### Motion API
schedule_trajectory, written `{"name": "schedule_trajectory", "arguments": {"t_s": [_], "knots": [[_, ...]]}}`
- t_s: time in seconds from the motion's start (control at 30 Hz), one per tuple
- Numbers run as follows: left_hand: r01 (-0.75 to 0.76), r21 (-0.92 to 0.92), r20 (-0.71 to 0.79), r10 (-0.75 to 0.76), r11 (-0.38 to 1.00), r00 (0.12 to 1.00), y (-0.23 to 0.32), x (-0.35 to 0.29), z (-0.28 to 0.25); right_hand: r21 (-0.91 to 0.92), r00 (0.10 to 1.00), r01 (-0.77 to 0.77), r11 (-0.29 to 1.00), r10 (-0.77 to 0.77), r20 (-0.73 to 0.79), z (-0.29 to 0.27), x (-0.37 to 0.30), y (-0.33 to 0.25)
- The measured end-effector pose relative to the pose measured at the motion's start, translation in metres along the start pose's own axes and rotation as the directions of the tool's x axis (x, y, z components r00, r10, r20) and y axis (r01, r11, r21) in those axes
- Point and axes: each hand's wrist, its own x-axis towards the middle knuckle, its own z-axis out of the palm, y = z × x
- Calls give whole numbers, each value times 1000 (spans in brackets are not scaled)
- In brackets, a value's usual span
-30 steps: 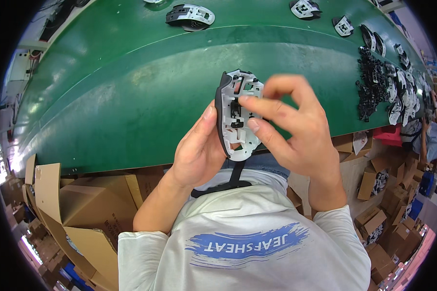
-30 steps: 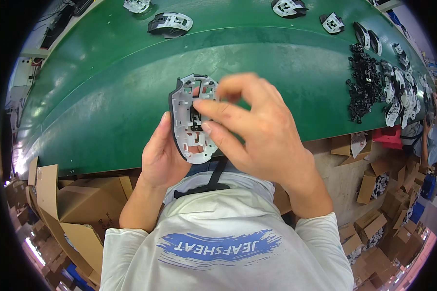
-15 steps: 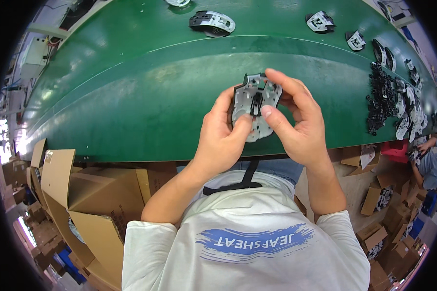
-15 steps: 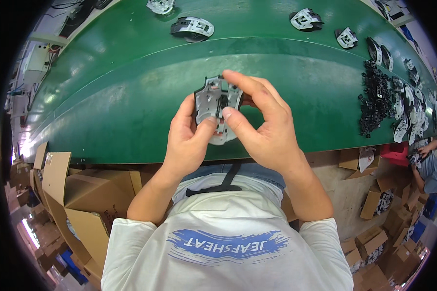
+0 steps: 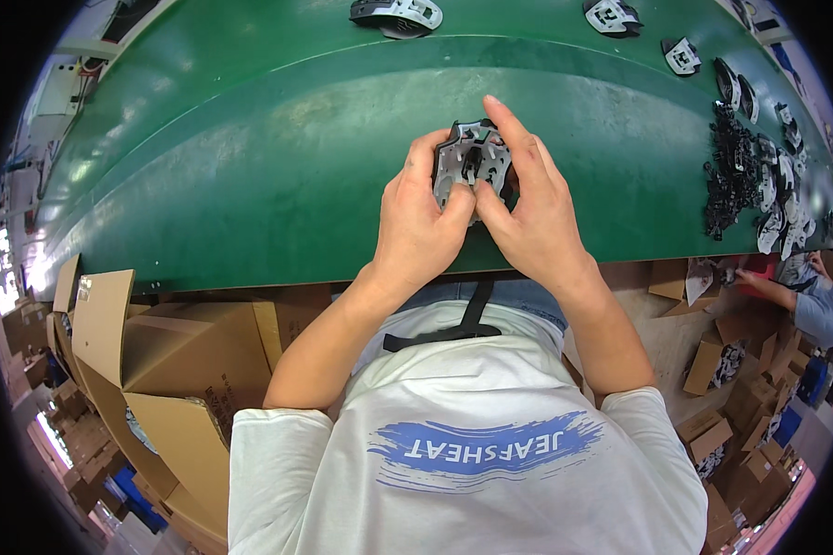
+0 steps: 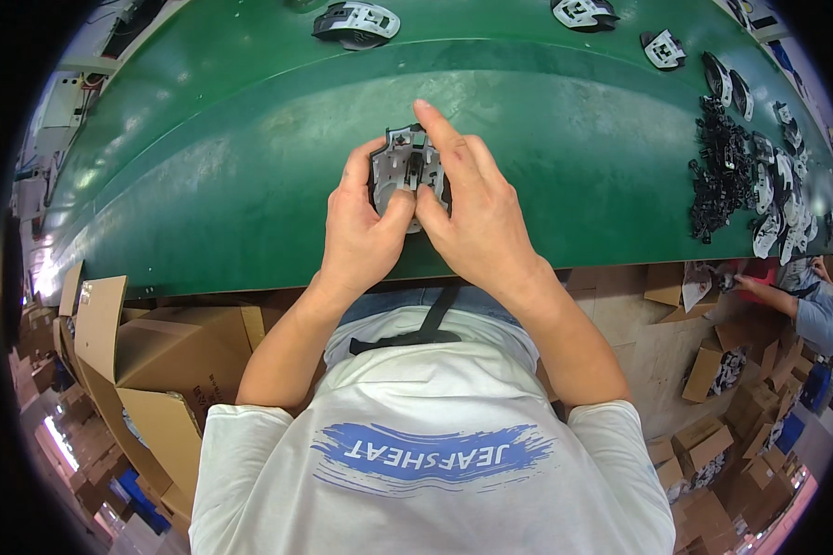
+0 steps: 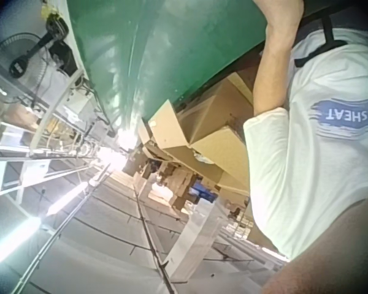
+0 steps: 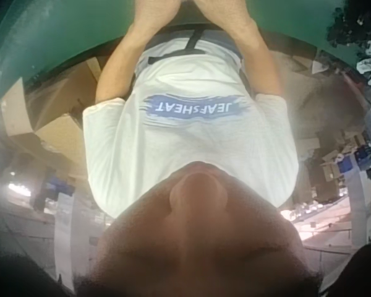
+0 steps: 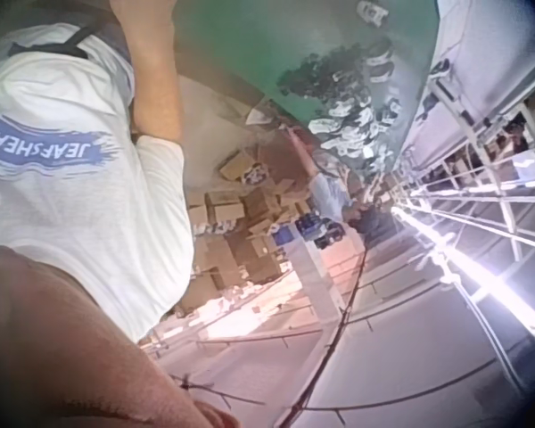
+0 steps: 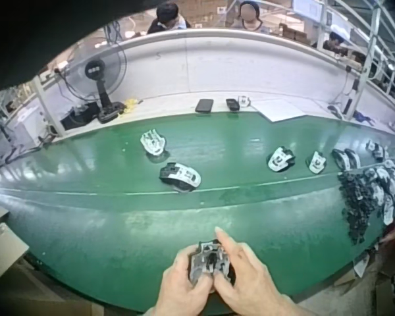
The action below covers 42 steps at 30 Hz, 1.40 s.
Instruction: The person reaches into a box for a mouse shell, picks up a small black component from the table, and presses it into the shell by hand. This process is repeated for several more mouse shells and plastic components before placing them on the conveyor belt.
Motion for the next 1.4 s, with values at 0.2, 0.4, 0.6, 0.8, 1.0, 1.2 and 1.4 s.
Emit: {"name": "schedule_trajectory", "arguments": {"t_s": [0.2,0.4,0.6,0.8,1.0,1.2,1.4], "knots": [[-9,18,19,9,1000,1000,-5,2,7,-21,997,-73,997,73,27,1,0,4],[35,16,40,-35,999,999,4,-3,-8,1,995,18,1000,-18,97,0,4,3],[364,-502,129,-349,784,928,54,-49,-56,424,927,-174,889,2,376,-81,3,-12],[22,-555,-247,-190,831,950,110,-141,-178,-857,943,-324,401,212,-257,-222,17,92],[299,71,-974,1,952,226,137,-228,-347,-870,938,-280,405,309,-158,-275,-16,143],[993,113,-957,-274,-47,96,42,-444,-565,-783,983,-171,598,151,-100,-233,24,122],[970,126,-824,-523,206,218,27,-385,-562,-586,1000,-15,810,9,-14,-173,27,82]]}}
